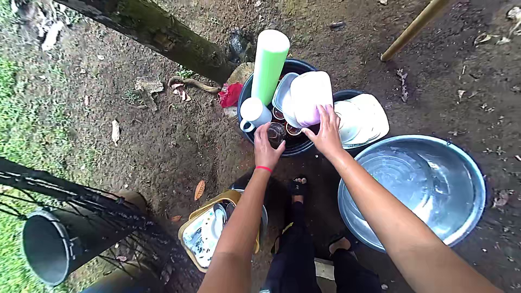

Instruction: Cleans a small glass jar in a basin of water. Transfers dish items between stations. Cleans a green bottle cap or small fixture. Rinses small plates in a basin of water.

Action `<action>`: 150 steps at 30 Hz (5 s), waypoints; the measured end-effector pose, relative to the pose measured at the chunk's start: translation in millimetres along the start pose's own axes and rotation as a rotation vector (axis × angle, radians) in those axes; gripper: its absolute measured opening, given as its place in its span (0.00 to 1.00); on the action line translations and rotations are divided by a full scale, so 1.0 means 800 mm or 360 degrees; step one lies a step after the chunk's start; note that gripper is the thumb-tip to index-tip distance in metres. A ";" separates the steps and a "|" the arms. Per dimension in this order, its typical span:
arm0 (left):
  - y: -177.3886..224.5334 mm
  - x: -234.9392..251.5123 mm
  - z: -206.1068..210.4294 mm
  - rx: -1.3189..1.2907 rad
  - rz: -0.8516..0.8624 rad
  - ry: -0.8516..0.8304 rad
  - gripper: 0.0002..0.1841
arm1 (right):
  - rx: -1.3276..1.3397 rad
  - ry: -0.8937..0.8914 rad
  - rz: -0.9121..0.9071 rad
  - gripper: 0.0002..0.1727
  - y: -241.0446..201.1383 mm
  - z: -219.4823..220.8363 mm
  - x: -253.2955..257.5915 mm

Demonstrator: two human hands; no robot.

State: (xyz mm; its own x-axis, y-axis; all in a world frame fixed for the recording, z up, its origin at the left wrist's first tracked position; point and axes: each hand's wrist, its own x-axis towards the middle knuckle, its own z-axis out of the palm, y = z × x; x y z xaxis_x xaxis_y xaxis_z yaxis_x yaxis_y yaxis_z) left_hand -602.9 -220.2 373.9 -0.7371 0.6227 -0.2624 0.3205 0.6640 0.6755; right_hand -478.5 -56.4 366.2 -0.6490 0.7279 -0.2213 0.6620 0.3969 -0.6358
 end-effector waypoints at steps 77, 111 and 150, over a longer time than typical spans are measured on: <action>-0.060 -0.267 0.816 -0.0720 -0.0430 -0.0181 0.23 | 0.0908 -0.0325 0.0975 0.36 0.810 0.102 -0.397; 0.025 -0.346 0.766 -0.0986 0.0564 -0.1451 0.37 | 0.2268 -0.0099 0.0189 0.21 0.791 0.024 -0.451; 0.036 -0.363 0.743 -0.0829 0.0382 -0.1008 0.14 | 0.1587 0.0206 0.0382 0.56 0.708 -0.003 -0.453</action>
State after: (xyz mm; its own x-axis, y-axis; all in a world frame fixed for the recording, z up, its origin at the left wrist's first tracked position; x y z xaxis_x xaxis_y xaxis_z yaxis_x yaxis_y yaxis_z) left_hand -26.2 -135.5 59.9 -0.1625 0.9392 -0.3024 -0.0033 0.3059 0.9521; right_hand 132.5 -94.1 87.7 -0.4566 0.8048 -0.3794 0.1190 -0.3673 -0.9224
